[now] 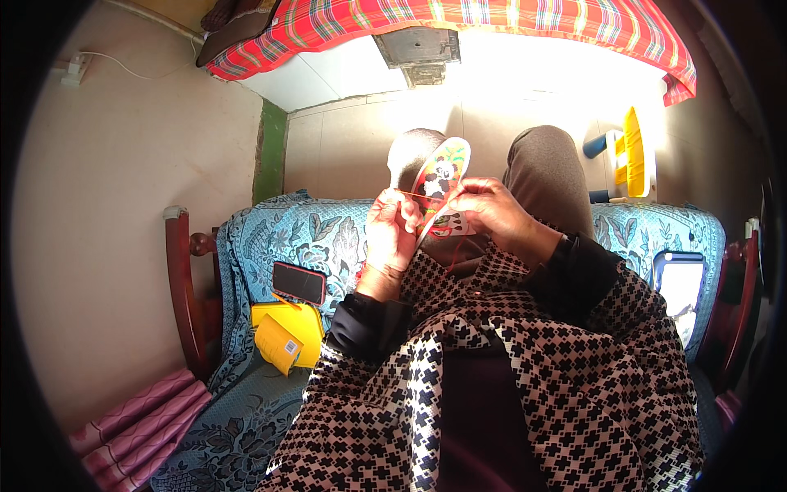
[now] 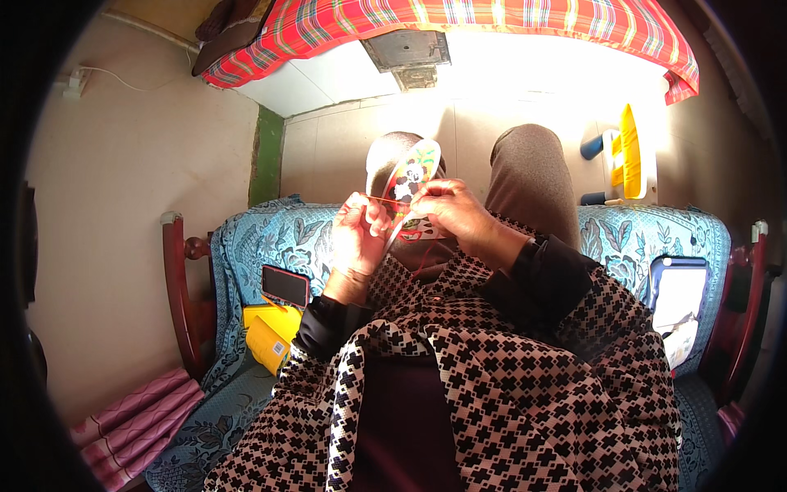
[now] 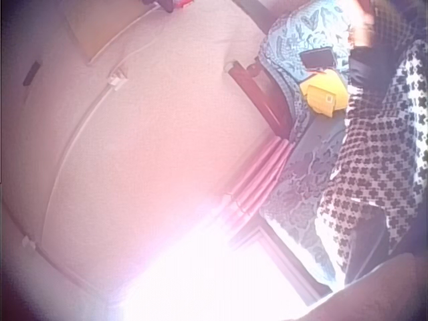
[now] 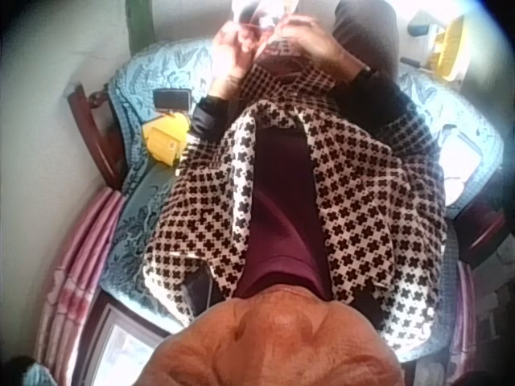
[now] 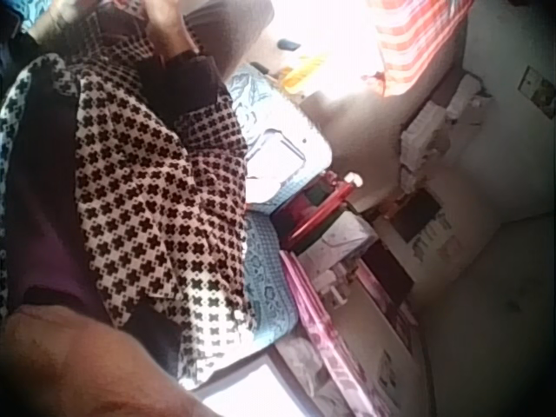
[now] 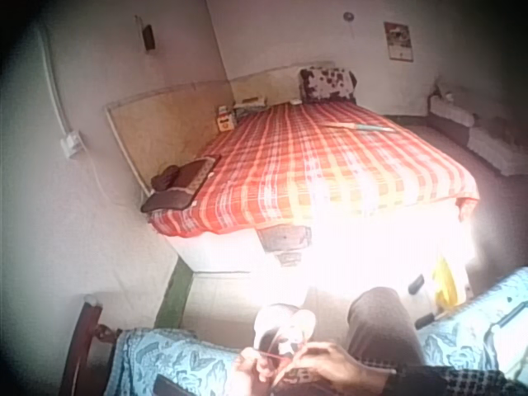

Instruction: The person embroiders a panda and bamboo design onto a shoe insole using a needle and red thread. They repeatedly insert the needle through the insole, pull the thread, and adjust the work while seated.

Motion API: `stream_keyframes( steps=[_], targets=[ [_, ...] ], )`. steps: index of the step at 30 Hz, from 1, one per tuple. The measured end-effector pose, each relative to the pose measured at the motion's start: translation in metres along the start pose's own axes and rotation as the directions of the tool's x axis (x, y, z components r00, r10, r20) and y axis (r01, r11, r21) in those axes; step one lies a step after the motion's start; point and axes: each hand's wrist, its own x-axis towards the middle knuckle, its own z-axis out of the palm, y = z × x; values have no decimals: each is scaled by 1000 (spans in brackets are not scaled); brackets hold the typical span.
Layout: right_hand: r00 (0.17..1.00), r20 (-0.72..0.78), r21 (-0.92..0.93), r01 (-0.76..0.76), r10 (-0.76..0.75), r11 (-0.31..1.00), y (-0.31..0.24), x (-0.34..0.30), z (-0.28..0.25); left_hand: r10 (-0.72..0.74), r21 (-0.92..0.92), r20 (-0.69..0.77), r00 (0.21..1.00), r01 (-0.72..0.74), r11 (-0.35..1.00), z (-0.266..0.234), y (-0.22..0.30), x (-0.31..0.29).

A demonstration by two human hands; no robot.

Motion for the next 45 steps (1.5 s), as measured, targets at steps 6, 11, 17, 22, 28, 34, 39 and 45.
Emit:
stream_keyframes(
  steps=[6,11,17,22,28,34,39,45],
  targets=[
    [997,2,8,-72,72,997,-4,-2,-1,-18,-188,-47,999,9,982,1,1,0],
    [998,-39,44,-52,54,998,-5,-3,2,31,-90,-22,999,-33,995,3,2,0],
    [999,-5,-22,-48,48,999,-6,-3,1,-34,261,202,979,-21,965,9,-2,-2],
    [997,4,-92,-72,72,993,-8,-4,1,-111,589,54,992,58,806,12,-6,-6],
    [998,20,-111,-50,52,993,-9,-4,0,-127,590,55,990,70,804,7,-4,-5],
    [999,18,-71,-32,33,997,-5,-2,-1,-119,483,9,993,100,870,7,-3,-5],
    [999,31,-148,46,-42,988,-4,-2,0,-66,458,45,997,38,888,8,-3,-6],
    [996,45,-220,86,-78,972,-3,-3,1,-97,416,36,995,74,906,6,-2,-5]
  ],
)
